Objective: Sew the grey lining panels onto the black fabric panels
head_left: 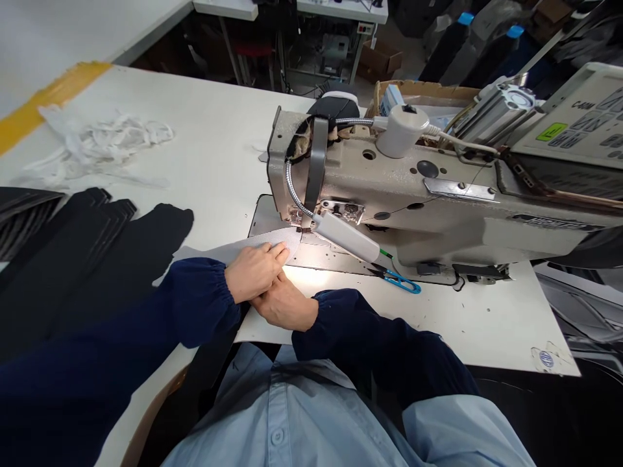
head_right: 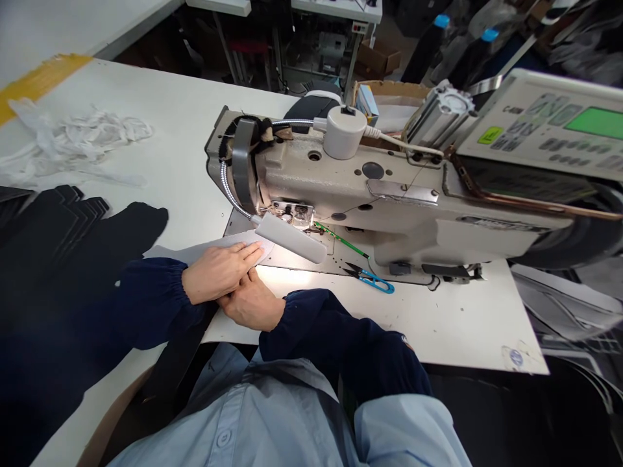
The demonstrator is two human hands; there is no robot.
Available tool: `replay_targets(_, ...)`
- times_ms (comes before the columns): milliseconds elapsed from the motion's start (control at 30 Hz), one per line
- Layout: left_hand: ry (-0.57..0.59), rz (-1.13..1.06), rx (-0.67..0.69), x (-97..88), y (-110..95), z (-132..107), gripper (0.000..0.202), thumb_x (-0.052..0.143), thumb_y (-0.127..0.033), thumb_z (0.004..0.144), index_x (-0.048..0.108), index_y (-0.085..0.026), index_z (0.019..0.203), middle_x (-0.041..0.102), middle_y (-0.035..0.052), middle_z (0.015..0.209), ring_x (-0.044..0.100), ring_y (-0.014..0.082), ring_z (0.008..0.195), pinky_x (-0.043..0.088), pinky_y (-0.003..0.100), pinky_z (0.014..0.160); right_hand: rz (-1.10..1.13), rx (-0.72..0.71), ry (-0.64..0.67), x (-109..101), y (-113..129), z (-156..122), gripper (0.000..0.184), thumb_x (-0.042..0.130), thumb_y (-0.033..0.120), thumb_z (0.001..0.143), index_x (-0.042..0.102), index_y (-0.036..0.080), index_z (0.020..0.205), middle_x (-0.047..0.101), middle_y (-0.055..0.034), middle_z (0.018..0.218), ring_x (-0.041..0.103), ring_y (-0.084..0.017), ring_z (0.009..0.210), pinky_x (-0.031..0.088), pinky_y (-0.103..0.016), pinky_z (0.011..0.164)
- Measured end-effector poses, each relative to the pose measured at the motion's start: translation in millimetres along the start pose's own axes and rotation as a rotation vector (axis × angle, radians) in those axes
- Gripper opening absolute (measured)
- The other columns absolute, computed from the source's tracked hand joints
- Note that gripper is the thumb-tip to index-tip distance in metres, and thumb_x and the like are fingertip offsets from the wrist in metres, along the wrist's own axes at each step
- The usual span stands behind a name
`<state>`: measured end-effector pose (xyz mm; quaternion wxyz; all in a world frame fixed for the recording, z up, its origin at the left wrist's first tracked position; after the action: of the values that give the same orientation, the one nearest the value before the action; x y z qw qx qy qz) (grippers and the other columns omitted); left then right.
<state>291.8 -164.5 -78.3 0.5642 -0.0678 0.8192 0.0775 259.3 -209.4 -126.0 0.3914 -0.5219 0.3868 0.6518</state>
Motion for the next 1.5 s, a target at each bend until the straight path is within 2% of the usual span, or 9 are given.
replay_targets(100, 0.041, 0.049, -0.014, 3.4, -1.6, 1.4, 0.045, 0.042, -0.006, 0.085, 0.054, -0.014, 0.128, 0.048, 0.0117, 0.143, 0.056, 0.0267, 0.114, 0.048, 0.034, 0.07, -0.058, -0.001, -0.022, -8.0, 9.4, -4.5, 0.035, 0.035, 0.011, 0.095, 0.06, 0.005, 0.118, 0.068, -0.0233, 0.105, 0.064, -0.033, 0.099, 0.041, -0.062, 0.094)
replay_targets(200, 0.0, 0.072, -0.032, 3.6, 1.5, 4.7, 0.05, 0.038, -0.004, 0.086, 0.049, -0.009, 0.135, 0.046, 0.0137, 0.145, 0.053, 0.0284, 0.12, 0.049, 0.034, 0.07, -0.109, 0.009, -0.032, -16.3, 13.6, -8.2, 0.036, 0.033, 0.007, 0.093, 0.057, -0.002, 0.119, 0.067, -0.0277, 0.106, 0.065, -0.034, 0.099, 0.042, -0.062, 0.094)
replay_targets(367, -0.032, 0.084, 0.131, 10.8, 7.3, 7.2, 0.053, 0.045, -0.01, 0.084, 0.049, -0.007, 0.137, 0.046, 0.014, 0.146, 0.047, 0.0304, 0.128, 0.047, 0.037, 0.093, -0.177, -0.024, 0.008, -28.7, 8.3, -13.9, 0.036, 0.035, 0.006, 0.09, 0.061, -0.006, 0.112, 0.066, -0.0306, 0.108, 0.065, -0.035, 0.102, 0.046, -0.057, 0.091)
replay_targets(433, -0.044, 0.093, 0.149, 14.1, 10.8, 6.4, 0.054, 0.044, -0.01, 0.084, 0.048, -0.007, 0.137, 0.044, 0.0144, 0.147, 0.043, 0.0309, 0.132, 0.046, 0.039, 0.096, -0.18, -0.041, 0.033, -34.2, 4.5, -16.8, 0.036, 0.036, 0.006, 0.09, 0.061, -0.008, 0.111, 0.065, -0.0322, 0.109, 0.064, -0.035, 0.104, 0.047, -0.054, 0.089)
replay_targets(767, -0.138, 0.076, -0.022, 23.1, 5.4, 15.9, 0.051, 0.035, -0.011, 0.09, 0.047, -0.004, 0.139, 0.046, 0.0175, 0.145, 0.041, 0.0329, 0.135, 0.05, 0.038, 0.09, -0.024, -0.025, 0.268, -46.2, -12.8, -22.7, 0.034, 0.044, 0.013, 0.087, 0.065, -0.005, 0.107, 0.066, -0.0305, 0.103, 0.063, -0.036, 0.098, 0.046, -0.048, 0.083)
replay_targets(967, -0.174, 0.063, -0.103, 12.6, 7.3, 27.6, 0.047, 0.039, -0.014, 0.09, 0.05, -0.003, 0.134, 0.048, 0.0222, 0.141, 0.042, 0.0339, 0.134, 0.051, 0.039, 0.087, -0.031, -0.017, 0.338, -45.6, -22.4, -25.0, 0.045, 0.045, 0.02, 0.088, 0.058, -0.012, 0.116, 0.057, -0.0382, 0.119, 0.058, -0.04, 0.11, 0.044, -0.05, 0.087)
replay_targets(1167, -0.14, 0.037, -0.183, 4.7, 7.8, 38.2, 0.038, 0.045, -0.016, 0.09, 0.056, -0.003, 0.123, 0.059, 0.0248, 0.125, 0.042, 0.0351, 0.133, 0.049, 0.039, 0.089, 0.014, 0.003, 0.397, -52.1, -32.7, -24.3, 0.036, 0.044, 0.02, 0.085, 0.067, -0.004, 0.099, 0.065, -0.0304, 0.102, 0.062, -0.036, 0.094, 0.047, -0.045, 0.077)
replay_targets(1333, -0.146, 0.071, -0.162, -1.9, 11.2, 35.1, 0.039, 0.047, -0.011, 0.086, 0.055, -0.005, 0.123, 0.059, 0.0225, 0.119, 0.051, 0.0339, 0.118, 0.049, 0.038, 0.08, 0.013, 0.026, 0.396, -51.9, -38.0, -24.7, 0.041, 0.046, 0.024, 0.085, 0.065, -0.006, 0.105, 0.061, -0.0338, 0.112, 0.06, -0.039, 0.103, 0.046, -0.048, 0.083)
replay_targets(1500, -0.1, 0.156, -0.11, -3.0, 18.0, 17.3, 0.052, 0.043, 0.0, 0.082, 0.053, -0.017, 0.13, 0.059, 0.0163, 0.108, 0.055, 0.0286, 0.099, 0.044, 0.032, 0.064, -0.026, 0.022, 0.395, -49.3, -37.4, -25.3, 0.054, 0.047, 0.029, 0.087, 0.057, -0.013, 0.12, 0.049, -0.0404, 0.129, 0.055, -0.043, 0.117, 0.043, -0.052, 0.094)
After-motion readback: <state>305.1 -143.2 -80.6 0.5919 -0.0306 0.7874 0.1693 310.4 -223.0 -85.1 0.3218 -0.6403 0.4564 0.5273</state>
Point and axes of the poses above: each hand's wrist, its own z-axis towards the middle knuckle, its own x-axis out of the palm, y = z × x, the point moved 7 cm from there along z, towards the middle knuckle
